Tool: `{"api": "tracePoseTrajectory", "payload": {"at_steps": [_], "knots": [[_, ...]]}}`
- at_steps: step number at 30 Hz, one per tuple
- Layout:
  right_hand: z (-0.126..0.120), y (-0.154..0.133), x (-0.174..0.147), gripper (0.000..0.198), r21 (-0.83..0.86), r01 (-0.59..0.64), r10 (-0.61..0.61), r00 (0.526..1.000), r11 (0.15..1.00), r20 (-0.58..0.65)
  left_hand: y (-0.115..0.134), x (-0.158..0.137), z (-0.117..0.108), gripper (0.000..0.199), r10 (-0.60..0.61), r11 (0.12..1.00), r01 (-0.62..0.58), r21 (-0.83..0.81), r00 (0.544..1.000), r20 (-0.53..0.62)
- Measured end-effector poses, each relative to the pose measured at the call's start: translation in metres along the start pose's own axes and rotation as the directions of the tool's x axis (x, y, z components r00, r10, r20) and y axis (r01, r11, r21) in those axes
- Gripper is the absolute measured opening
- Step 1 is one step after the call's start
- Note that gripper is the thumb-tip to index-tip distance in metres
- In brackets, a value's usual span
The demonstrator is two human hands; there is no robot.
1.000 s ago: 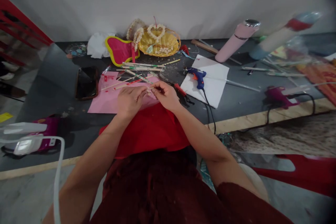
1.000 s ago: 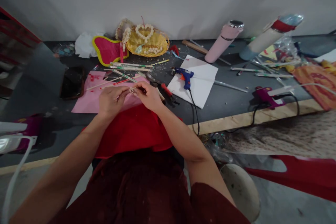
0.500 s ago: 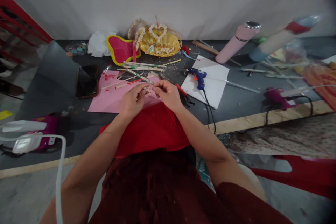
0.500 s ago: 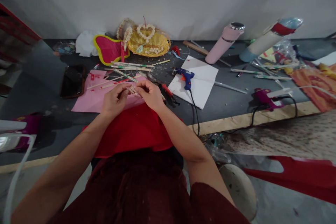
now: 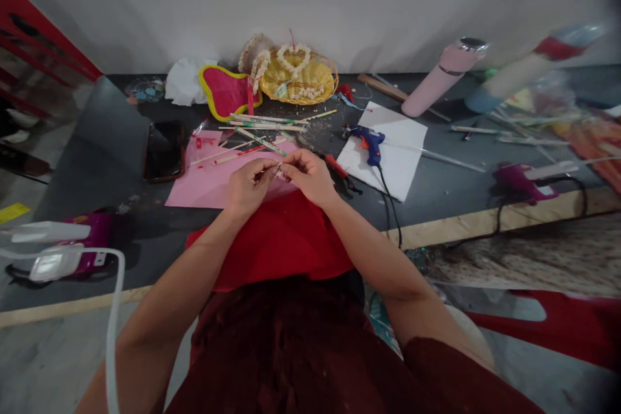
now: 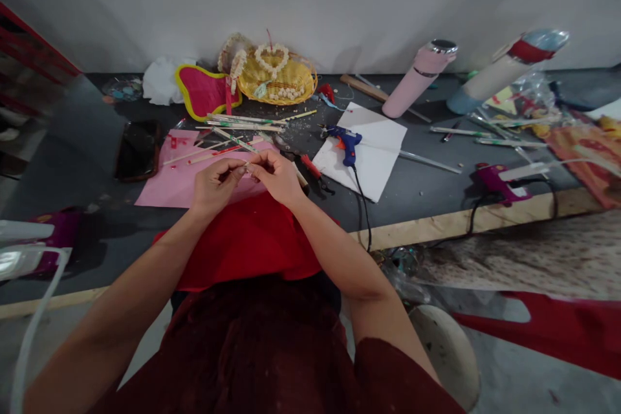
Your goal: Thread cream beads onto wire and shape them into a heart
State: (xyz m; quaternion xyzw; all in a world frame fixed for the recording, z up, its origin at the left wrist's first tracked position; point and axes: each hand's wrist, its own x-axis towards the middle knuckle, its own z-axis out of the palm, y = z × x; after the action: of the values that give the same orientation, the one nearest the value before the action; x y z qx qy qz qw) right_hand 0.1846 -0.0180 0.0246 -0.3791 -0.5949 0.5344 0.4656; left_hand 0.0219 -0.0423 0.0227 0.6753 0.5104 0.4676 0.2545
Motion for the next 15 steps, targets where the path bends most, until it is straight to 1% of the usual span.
{"api": "tracePoseTrajectory", "payload": {"at_steps": [7, 11, 15], "knots": [[-0.0004, -0.0021, 0.0, 0.028, 0.009, 0.009, -0.009, 1.0, 1.0, 0.012, -0.0009, 0.0, 0.0004, 0.016, 0.0, 1.0, -0.001, -0.017, 1.0, -0.011], [-0.0014, -0.0043, -0.0009, 0.027, -0.038, 0.001, 0.0, 1.0, 0.999, 0.025, -0.0005, 0.0008, 0.0005, 0.018, 0.031, 0.999, -0.031, -0.028, 1.0, 0.001], [-0.0019, -0.0046, -0.0015, 0.027, -0.088, 0.012, -0.01, 1.0, 0.996, 0.02, -0.0002, 0.0023, 0.0009, 0.014, 0.043, 0.998, -0.043, -0.035, 0.999, 0.014]]}}
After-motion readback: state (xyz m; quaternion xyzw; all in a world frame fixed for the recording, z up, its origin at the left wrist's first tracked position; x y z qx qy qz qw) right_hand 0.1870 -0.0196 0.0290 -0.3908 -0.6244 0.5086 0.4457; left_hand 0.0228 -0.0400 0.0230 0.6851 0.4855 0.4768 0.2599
